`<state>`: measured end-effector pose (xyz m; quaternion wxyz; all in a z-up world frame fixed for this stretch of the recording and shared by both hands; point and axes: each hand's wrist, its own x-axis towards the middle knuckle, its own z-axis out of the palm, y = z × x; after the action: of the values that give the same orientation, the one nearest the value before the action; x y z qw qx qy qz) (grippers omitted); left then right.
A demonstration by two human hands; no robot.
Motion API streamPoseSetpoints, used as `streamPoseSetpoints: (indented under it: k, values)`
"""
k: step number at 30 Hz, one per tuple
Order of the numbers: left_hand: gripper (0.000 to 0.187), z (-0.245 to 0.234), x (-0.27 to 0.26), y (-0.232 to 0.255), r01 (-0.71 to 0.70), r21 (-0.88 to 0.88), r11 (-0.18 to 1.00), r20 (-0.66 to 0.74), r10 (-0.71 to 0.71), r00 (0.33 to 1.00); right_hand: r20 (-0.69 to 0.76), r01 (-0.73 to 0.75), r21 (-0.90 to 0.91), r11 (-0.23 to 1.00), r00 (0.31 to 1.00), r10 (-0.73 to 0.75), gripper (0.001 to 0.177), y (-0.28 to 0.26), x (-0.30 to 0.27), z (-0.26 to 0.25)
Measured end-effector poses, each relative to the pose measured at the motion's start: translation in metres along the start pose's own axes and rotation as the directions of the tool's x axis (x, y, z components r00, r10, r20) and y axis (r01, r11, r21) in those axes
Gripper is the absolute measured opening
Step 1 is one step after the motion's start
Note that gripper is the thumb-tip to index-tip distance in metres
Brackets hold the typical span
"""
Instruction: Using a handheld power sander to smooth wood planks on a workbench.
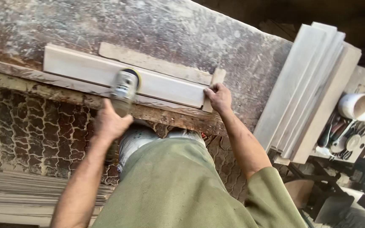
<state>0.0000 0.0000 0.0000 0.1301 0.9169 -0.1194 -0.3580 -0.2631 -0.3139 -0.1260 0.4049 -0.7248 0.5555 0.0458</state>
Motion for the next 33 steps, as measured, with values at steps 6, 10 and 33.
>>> streamPoseSetpoints:
  k: [6,10,33]
  values:
    - [0.09,0.103,-0.044,0.067,-0.296,0.221,0.929,0.286,0.229,0.931,0.096,0.018,0.163,0.987,0.995,-0.034,0.018,0.003,0.008,-0.012]
    - [0.085,0.126,-0.061,0.087,-0.424,0.182,0.887,0.308,0.359,0.881,0.162,0.107,-0.056,0.993,0.982,-0.097,0.035,-0.007,0.011,-0.021]
    - [0.082,-0.095,0.073,-0.136,0.127,-0.337,0.933,-0.202,-0.204,0.958,0.051,-0.048,-0.322,0.945,0.996,0.068,0.042,-0.012,0.01,0.002]
